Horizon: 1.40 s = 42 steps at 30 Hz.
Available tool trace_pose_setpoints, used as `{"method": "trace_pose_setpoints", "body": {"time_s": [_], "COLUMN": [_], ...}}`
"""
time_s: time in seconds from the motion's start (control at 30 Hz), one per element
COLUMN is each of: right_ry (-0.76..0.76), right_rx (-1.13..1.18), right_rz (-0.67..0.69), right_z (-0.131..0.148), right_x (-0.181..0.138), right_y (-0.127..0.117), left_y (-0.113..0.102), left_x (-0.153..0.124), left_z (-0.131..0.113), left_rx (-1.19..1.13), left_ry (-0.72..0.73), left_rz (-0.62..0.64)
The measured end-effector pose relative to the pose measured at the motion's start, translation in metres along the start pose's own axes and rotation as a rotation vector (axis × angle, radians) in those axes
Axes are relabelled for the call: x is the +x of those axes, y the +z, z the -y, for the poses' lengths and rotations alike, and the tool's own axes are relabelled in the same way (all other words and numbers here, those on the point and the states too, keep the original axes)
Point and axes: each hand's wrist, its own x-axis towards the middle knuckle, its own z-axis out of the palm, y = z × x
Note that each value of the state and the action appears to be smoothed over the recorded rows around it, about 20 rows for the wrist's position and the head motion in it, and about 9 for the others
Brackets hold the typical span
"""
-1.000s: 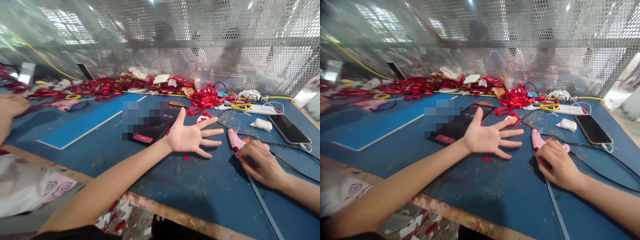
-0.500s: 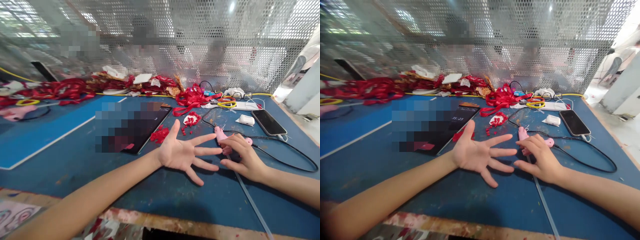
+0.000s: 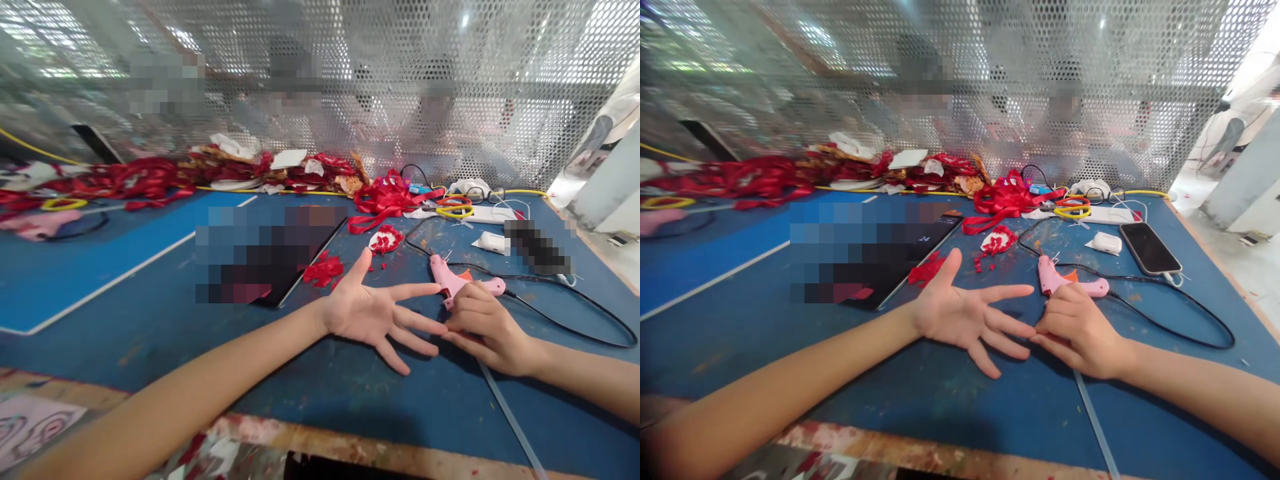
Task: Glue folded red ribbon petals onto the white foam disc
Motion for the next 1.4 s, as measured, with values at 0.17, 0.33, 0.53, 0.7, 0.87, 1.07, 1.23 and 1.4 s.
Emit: {"method": "trace_pose_setpoints", "body": {"time_s": [0.17,0.33,0.53,0.7,0.87,1.07,1.23,1.4], "right_ry": [0.008,0.044,0.064,0.061,0.04,-0.065,-0.117,-0.276], "right_rx": [-0.033,-0.067,-0.087,-0.099,-0.203,-0.281,-0.369,-0.562], "right_rz": [0.024,-0.017,-0.019,-0.018,-0.059,-0.036,-0.035,0.047], "right_z": [0.001,-0.002,-0.002,0.004,0.011,0.014,0.016,-0.003], "right_x": [0.0,-0.001,-0.001,0.001,-0.001,0.001,0.0,-0.02], "right_y": [-0.001,-0.002,-0.003,-0.001,0.003,0.006,0.006,-0.008], "left_y": [-0.001,0.001,0.004,0.008,0.014,0.023,0.035,0.043], "left_x": [0.001,0.002,0.004,0.007,0.011,0.019,0.026,0.001], "left_z": [0.001,0.001,0.001,0.002,0.007,0.023,0.036,0.037], "left_rx": [-0.02,-0.041,-0.063,-0.032,-0.004,0.428,1.089,1.606], "left_ry": [0.012,0.048,0.131,0.257,0.331,0.379,0.36,0.447], "left_rz": [0.026,-0.054,-0.147,-0.176,-0.182,-0.361,-0.531,-0.642]}}
